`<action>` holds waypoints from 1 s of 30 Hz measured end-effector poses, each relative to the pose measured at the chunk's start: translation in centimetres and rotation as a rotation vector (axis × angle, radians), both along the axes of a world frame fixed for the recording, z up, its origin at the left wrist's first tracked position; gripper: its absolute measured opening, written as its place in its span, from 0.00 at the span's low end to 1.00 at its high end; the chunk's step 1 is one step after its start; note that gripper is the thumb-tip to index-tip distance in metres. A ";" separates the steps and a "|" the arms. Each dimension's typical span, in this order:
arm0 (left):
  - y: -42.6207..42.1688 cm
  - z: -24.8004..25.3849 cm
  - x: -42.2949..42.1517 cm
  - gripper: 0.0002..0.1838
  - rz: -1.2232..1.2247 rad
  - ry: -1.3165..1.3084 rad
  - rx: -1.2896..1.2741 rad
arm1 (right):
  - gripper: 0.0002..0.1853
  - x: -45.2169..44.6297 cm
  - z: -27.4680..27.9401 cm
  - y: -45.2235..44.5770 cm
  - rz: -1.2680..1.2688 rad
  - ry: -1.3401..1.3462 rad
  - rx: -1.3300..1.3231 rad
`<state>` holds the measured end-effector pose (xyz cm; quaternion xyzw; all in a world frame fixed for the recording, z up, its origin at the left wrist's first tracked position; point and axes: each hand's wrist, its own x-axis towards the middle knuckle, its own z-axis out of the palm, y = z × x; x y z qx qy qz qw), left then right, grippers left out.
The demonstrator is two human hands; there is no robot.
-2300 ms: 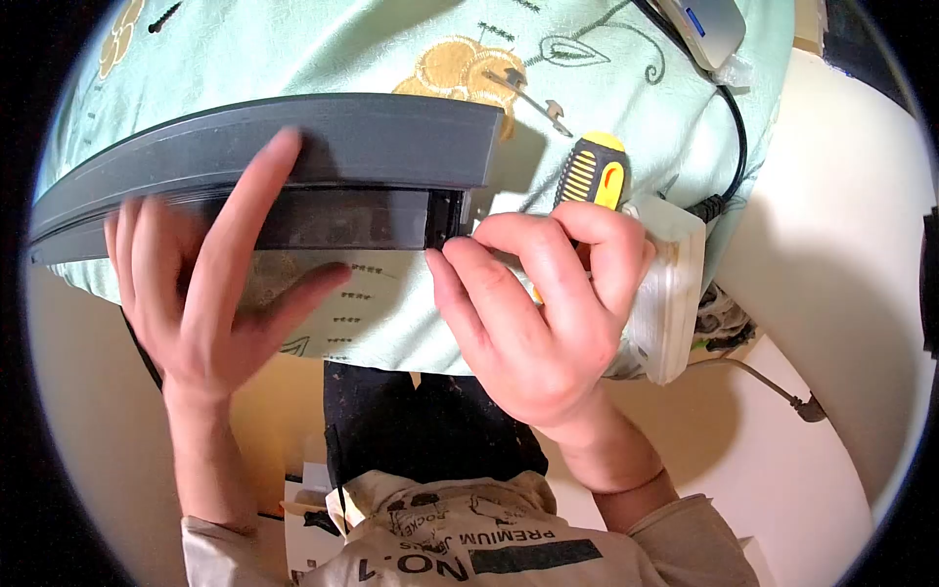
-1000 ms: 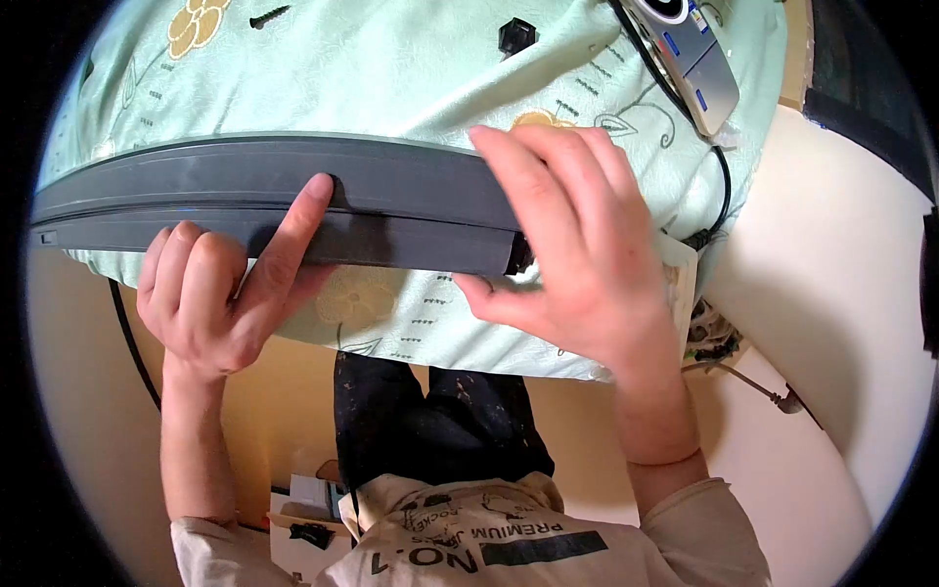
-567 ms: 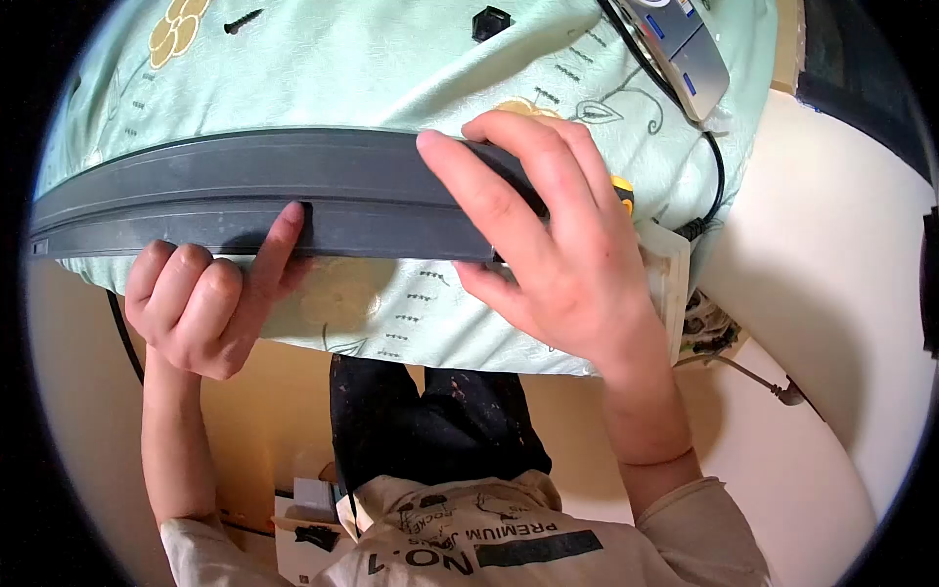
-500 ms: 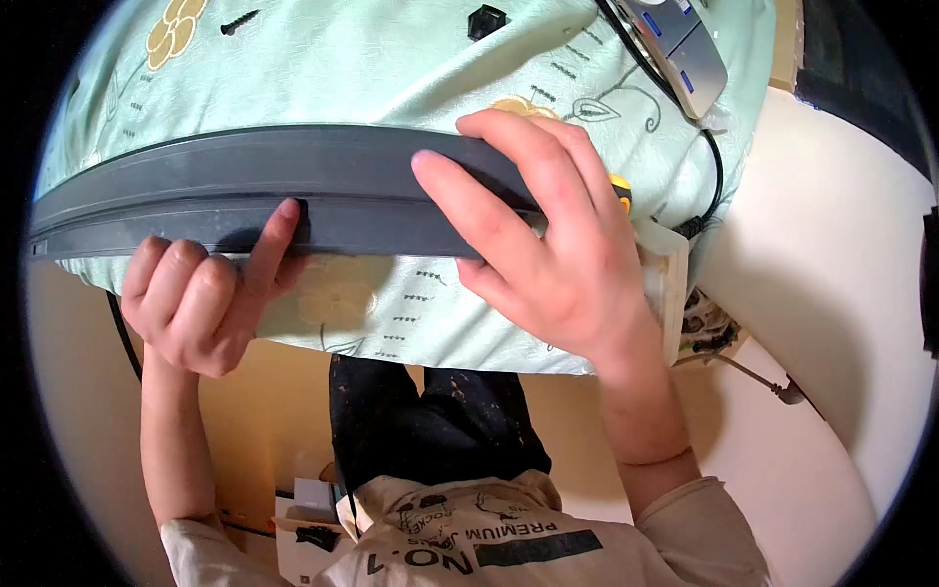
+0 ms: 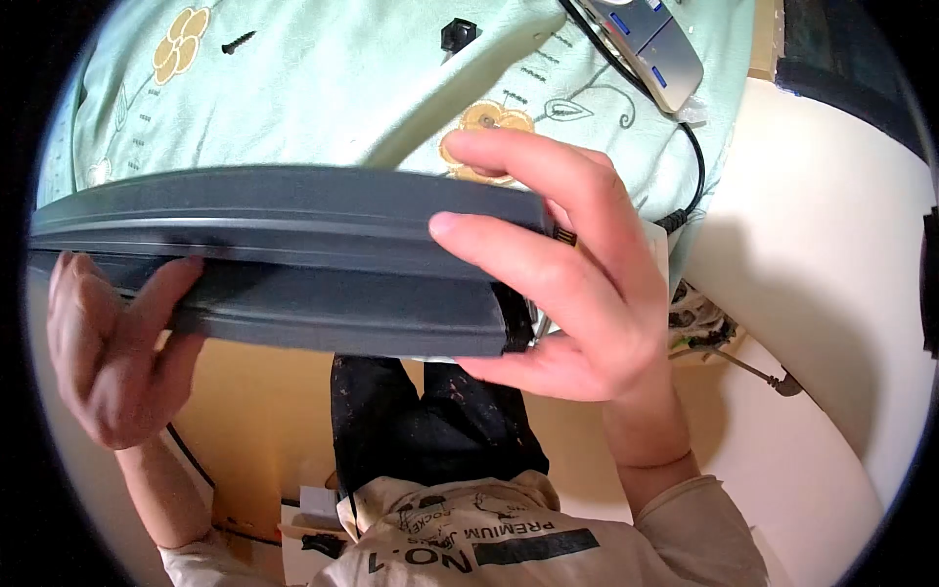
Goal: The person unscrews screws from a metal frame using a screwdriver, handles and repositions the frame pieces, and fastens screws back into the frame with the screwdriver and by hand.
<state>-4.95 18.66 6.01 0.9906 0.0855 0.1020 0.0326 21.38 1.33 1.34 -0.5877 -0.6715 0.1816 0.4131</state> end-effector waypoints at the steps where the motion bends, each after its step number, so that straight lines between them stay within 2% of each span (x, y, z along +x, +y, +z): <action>1: 0.6 0.5 -1.2 0.26 0.051 0.067 -0.082 | 0.31 -0.3 0.2 -0.3 -0.012 0.034 -0.022; 3: 1.7 1.4 -2.9 0.25 0.166 0.202 -0.230 | 0.29 -0.5 0.1 -1.0 0.012 0.124 -0.067; 5: 2.6 1.7 -3.8 0.22 0.195 0.283 -0.265 | 0.27 -0.9 0.4 -1.2 0.037 0.181 -0.103; 6: 3.4 1.8 -4.0 0.24 0.200 0.303 -0.277 | 0.26 -1.1 0.5 -1.3 0.049 0.209 -0.121; 8: 5.1 2.9 -3.1 0.28 0.215 0.369 -0.311 | 0.22 -2.4 1.3 -1.3 -0.071 0.493 -0.178; 9: 5.6 3.0 -2.4 0.30 0.223 0.400 -0.334 | 0.19 -2.5 1.6 -1.3 -0.067 0.514 -0.149; 10: 6.1 2.9 -2.1 0.29 0.275 0.480 -0.366 | 0.22 -2.6 2.7 -1.2 -0.044 0.508 -0.250; 11: 6.5 2.8 -1.9 0.30 0.327 0.562 -0.393 | 0.22 -2.7 2.9 -0.9 -0.038 0.493 -0.228; 12: 7.0 1.2 -2.1 0.30 0.184 0.366 -0.504 | 0.22 -3.1 2.9 -0.7 -0.035 0.485 -0.215; 14: 7.1 -0.2 -2.6 0.32 0.057 0.198 -0.651 | 0.21 -4.1 2.9 -0.5 -0.080 0.539 -0.255; 15: 7.4 -0.2 -2.5 0.31 0.136 0.352 -0.750 | 0.20 -4.3 3.0 -0.2 -0.102 0.567 -0.275; 16: 7.3 -0.6 -2.6 0.28 0.159 0.323 -0.791 | 0.19 -4.4 3.0 0.0 -0.125 0.597 -0.295; 19: 5.1 -3.3 -3.4 0.24 0.208 0.021 -0.889 | 0.19 -5.2 4.0 1.1 -0.179 0.479 -0.354; 20: 5.3 -3.4 -3.1 0.24 0.220 0.067 -0.844 | 0.15 -5.9 4.4 1.6 -0.378 0.492 -0.449; 21: 5.4 -4.4 -3.3 0.24 0.113 -0.076 -0.745 | 0.13 -6.2 4.1 2.2 -0.495 0.521 -0.426; 22: 5.2 -4.6 -3.0 0.23 0.092 -0.094 -0.784 | 0.12 -6.6 3.8 2.8 -0.612 0.553 -0.397; 23: 5.1 -5.0 -2.6 0.22 0.070 -0.112 -0.823 | 0.12 -6.3 3.6 3.4 -0.577 0.641 -0.315; 24: 4.8 -4.3 -2.1 0.21 0.153 -0.014 -0.995 | 0.12 -6.0 3.5 3.9 -0.541 0.728 -0.226; 26: 3.5 -5.4 -1.5 0.22 0.103 -0.203 -0.943 | 0.13 -4.1 2.3 3.9 -0.526 0.635 -0.185; 28: 3.0 -6.9 -1.2 0.22 0.070 -0.325 -0.940 | 0.14 -2.5 0.7 4.2 -0.654 0.687 -0.206; 30: 1.9 -7.1 -1.4 0.20 0.183 -0.384 -1.015 | 0.14 -0.9 0.4 4.5 -0.557 0.778 -0.311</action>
